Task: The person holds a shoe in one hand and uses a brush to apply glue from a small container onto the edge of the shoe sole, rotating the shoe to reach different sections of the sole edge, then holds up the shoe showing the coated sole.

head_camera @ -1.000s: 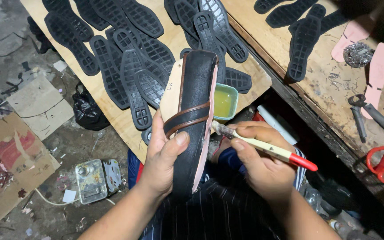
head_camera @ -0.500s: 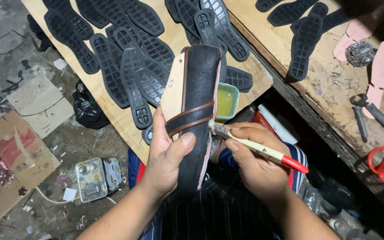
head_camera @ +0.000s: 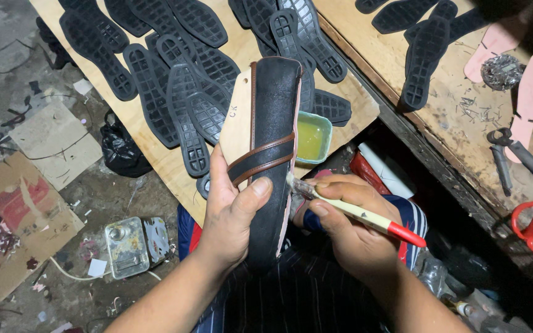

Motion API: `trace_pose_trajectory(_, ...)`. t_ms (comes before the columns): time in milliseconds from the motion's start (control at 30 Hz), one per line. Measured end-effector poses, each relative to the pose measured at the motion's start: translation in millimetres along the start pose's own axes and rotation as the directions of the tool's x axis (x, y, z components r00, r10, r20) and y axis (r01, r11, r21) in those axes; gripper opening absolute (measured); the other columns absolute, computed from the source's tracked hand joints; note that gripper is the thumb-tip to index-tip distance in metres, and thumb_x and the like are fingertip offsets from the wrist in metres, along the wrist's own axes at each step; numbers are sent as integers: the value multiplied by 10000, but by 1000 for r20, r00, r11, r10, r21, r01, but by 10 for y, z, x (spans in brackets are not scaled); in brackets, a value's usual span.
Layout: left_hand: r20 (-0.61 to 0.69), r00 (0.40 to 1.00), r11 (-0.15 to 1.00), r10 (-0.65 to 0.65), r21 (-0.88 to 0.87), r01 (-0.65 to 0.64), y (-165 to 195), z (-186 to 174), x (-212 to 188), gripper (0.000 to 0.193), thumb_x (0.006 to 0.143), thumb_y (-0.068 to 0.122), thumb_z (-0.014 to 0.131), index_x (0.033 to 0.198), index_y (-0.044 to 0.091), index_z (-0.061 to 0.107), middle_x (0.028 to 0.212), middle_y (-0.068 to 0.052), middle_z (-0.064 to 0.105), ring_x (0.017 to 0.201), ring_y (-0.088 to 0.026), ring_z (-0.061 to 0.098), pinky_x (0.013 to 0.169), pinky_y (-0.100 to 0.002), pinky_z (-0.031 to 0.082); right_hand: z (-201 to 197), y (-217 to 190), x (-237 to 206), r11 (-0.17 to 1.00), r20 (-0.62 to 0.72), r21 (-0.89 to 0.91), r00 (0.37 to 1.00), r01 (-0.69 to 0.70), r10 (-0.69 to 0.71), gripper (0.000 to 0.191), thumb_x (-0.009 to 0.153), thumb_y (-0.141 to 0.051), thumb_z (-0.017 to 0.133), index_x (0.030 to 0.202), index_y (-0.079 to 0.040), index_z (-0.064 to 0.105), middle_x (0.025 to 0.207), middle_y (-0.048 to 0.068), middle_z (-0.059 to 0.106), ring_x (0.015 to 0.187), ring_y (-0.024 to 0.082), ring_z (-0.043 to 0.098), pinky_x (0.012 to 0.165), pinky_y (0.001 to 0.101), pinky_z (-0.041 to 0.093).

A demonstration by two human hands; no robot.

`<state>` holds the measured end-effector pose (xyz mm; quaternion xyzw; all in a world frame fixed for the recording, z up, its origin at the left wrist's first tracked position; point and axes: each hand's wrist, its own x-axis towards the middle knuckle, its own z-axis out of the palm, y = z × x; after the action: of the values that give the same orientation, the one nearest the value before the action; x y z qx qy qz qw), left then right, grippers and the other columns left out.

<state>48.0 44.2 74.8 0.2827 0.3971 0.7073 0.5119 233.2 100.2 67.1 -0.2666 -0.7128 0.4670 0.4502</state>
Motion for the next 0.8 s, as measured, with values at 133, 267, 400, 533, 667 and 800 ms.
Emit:
trace_pose_trajectory(133, -15, 1000, 1000, 7, -6, -7, -10, 4, 13, 757, 929, 289, 689, 1526, 40, 296, 1368, -153, 574, 1245, -218, 584, 1091, -393, 493, -11, -54, -32, 1000, 23, -27, 1000, 0, 1, 188, 949, 1, 709, 1129, 13, 657, 1143, 164, 718, 1055, 229, 725, 955, 326, 590)
trace_pose_trajectory(267, -47, 998, 997, -46, -60, 43, -23, 26, 23, 769, 905, 298, 683, 1521, 65, 286, 1330, -154, 564, 1155, -225, 587, 962, -418, 517, 38, -107, 18, 990, -112, -137, 992, 40, -56, 196, 967, -22, 726, 1147, 9, 656, 1133, 161, 723, 1001, 219, 725, 918, 322, 591)
trace_pose_trajectory(400, -39, 999, 998, 18, -53, -20, -39, 60, 9, 748, 938, 290, 673, 1531, 57, 282, 1382, -162, 555, 1241, -211, 580, 1079, -390, 491, 6, -237, 49, 926, 32, -346, 988, 151, -149, 227, 919, -58, 783, 1105, -7, 664, 1060, 136, 740, 943, 203, 758, 839, 323, 623)
trace_pose_trajectory(533, -46, 999, 998, -8, -70, 5, -16, 23, 34, 741, 928, 275, 660, 1522, 49, 281, 1378, -174, 571, 1217, -225, 591, 1044, -397, 501, -46, -308, 2, 944, 153, -253, 972, 211, -176, 261, 909, -89, 800, 1104, -20, 642, 1023, 105, 743, 945, 196, 768, 837, 313, 630)
trace_pose_trajectory(667, -10, 1000, 998, 0, -70, 0, 6, 16, 19, 738, 942, 262, 650, 1542, 37, 285, 1380, -166, 565, 1237, -224, 581, 1080, -394, 492, -46, -188, 37, 970, -20, -218, 993, 111, -118, 202, 951, -41, 756, 1130, -17, 665, 1108, 149, 733, 958, 217, 751, 871, 299, 611)
trace_pose_trajectory(800, 12, 1000, 999, -7, -53, 7, 32, 34, -3, 763, 929, 263, 659, 1550, 40, 275, 1393, -141, 553, 1251, -207, 576, 1080, -393, 494, -50, -118, 79, 991, -26, -114, 997, 65, -68, 201, 985, -4, 710, 1174, 7, 642, 1187, 171, 718, 1096, 238, 727, 988, 322, 585)
